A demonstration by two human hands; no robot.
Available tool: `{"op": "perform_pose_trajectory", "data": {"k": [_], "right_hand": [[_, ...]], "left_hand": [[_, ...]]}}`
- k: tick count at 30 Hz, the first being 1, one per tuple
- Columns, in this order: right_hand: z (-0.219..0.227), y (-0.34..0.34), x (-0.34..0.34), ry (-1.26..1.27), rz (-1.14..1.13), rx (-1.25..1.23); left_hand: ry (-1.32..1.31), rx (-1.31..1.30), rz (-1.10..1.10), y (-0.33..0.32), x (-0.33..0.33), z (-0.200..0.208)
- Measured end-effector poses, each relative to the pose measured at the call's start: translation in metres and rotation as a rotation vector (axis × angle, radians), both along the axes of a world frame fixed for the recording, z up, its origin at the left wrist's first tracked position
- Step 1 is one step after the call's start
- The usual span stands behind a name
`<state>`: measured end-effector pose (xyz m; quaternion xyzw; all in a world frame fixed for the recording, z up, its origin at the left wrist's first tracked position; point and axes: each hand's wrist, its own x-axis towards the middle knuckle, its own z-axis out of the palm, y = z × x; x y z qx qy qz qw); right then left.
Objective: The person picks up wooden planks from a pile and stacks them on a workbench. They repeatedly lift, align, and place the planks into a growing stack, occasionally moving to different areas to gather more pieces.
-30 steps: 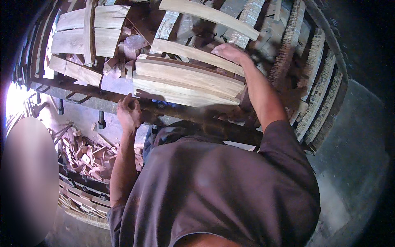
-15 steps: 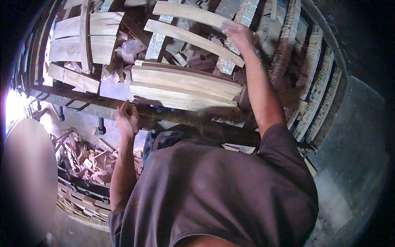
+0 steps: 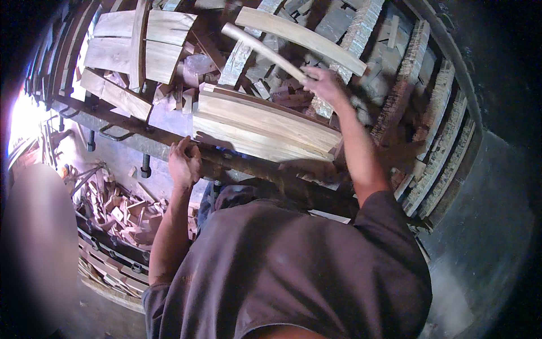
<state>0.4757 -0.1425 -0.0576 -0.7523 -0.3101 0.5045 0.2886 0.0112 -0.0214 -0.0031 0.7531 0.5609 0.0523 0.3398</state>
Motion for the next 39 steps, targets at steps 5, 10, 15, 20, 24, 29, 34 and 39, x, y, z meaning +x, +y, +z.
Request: {"op": "perform_pose_trajectory", "data": {"k": [5, 10, 15, 20, 24, 29, 34, 39], "right_hand": [[0.036, 0.001, 0.021, 0.817, -0.113, -0.150], [0.032, 0.001, 0.038, 0.915, -0.093, -0.155], [0.019, -0.001, 0.041, 0.943, -0.071, -0.156], [0.015, -0.003, 0.039, 0.958, -0.063, -0.146], [0.011, -0.004, 0.041, 0.980, -0.057, -0.143], [0.007, -0.005, 0.042, 0.959, -0.041, -0.130], [0.034, 0.005, 0.020, 0.975, -0.063, -0.084], [0.086, 0.029, -0.027, 1.176, -0.076, 0.101]], "left_hand": [[0.055, 0.071, -0.080, 0.001, 0.012, 0.019], [-0.009, -0.019, 0.005, -0.002, 0.011, 0.015], [0.013, -0.009, 0.025, -0.002, 0.000, -0.001], [-0.011, 0.041, -0.061, -0.001, -0.003, -0.005], [0.035, -0.081, -0.011, 0.003, 0.015, 0.021], [0.039, -0.055, -0.016, 0.001, 0.005, 0.009], [0.032, -0.031, -0.019, 0.001, 0.007, 0.009], [0.008, -0.045, 0.028, 0.000, 0.015, 0.022]]}}
